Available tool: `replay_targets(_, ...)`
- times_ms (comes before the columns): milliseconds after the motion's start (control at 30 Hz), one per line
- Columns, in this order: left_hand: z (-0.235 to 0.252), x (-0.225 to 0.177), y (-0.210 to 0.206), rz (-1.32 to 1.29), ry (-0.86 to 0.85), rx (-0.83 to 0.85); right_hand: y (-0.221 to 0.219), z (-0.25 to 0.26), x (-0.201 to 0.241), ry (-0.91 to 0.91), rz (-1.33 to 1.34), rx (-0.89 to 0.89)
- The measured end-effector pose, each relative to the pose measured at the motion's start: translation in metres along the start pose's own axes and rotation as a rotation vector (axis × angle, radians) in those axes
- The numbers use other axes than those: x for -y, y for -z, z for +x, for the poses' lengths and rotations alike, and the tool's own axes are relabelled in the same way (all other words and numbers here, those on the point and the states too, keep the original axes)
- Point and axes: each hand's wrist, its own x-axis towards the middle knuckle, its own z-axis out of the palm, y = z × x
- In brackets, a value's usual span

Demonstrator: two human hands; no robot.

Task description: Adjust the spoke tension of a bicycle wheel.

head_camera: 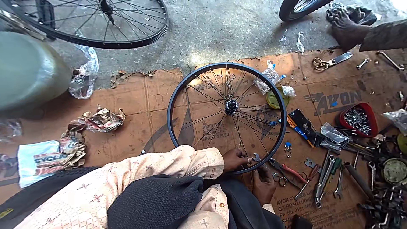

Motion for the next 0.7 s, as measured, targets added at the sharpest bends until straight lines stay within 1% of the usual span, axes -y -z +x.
replay_targets(100,-0.001,-0.001,-0.001,0.018,-0.01,-0.022,-0.002,0.003,-0.009,0.096,-0.076,-0.029)
replay_targets(233,-0.002,-0.002,-0.001,-0.01,-0.001,-0.017,-0.003,0.004,-0.008,0.112,-0.111,-0.076)
replay_targets(300,-0.002,-0.003,-0.001,-0.016,0.008,-0.01,-0.001,0.005,-0.007,0.087,-0.088,-0.063)
replay_targets(400,-0.003,-0.002,-0.001,-0.008,0.009,-0.014,0.007,0.006,-0.003,-0.011,0.027,0.016)
replay_targets(533,-0.003,-0.005,-0.001,0.007,0.024,-0.008,0.012,0.001,0.0,-0.11,0.177,0.058)
replay_targets(633,-0.005,-0.007,-0.002,0.002,0.024,-0.009,0.011,-0.003,0.007,-0.115,0.199,0.041)
replay_targets(700,-0.006,-0.009,-0.002,0.012,0.027,-0.004,0.008,-0.004,0.007,-0.06,0.203,0.031)
